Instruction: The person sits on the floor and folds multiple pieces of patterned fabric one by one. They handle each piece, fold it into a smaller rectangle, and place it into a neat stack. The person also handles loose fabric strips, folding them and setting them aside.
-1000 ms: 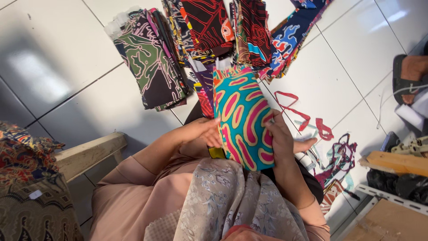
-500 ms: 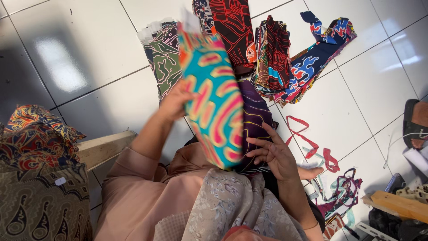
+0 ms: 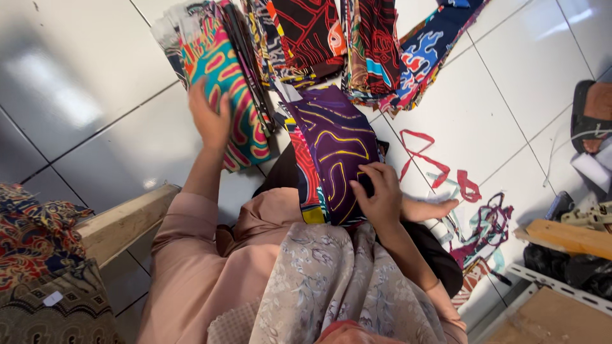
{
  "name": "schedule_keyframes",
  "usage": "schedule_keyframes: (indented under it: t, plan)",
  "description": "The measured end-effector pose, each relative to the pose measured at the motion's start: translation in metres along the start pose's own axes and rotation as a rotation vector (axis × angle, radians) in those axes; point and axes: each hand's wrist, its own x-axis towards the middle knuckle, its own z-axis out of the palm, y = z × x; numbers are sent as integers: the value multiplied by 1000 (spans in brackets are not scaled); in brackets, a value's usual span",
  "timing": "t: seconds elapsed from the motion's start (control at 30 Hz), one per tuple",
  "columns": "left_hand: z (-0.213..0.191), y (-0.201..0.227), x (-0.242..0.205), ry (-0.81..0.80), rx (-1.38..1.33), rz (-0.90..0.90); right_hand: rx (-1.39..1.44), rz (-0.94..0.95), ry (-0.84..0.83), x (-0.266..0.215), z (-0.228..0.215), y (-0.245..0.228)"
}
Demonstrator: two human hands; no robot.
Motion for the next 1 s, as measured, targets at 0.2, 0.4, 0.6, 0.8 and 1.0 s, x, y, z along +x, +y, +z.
schedule_keyframes:
  t: [0.2, 0.4, 0.6, 0.8, 1.0]
  plan:
    - [-17, 141, -34, -514, -225, 460, -36, -148, -61, -4, 17, -36]
    - [-21, 180, -39, -451, -179, 465, -29, -31, -29, -27, 30, -5]
    - [-26, 190, -46, -692, -182, 1023, 655, 559, -245, -32, 22, 32]
    - [-3, 196, -63, -894, -133, 1149, 479, -97, -261, -38, -17, 8]
    - [1, 198, -62, -971, -90, 1002, 99, -135, -129, -55, -8, 13]
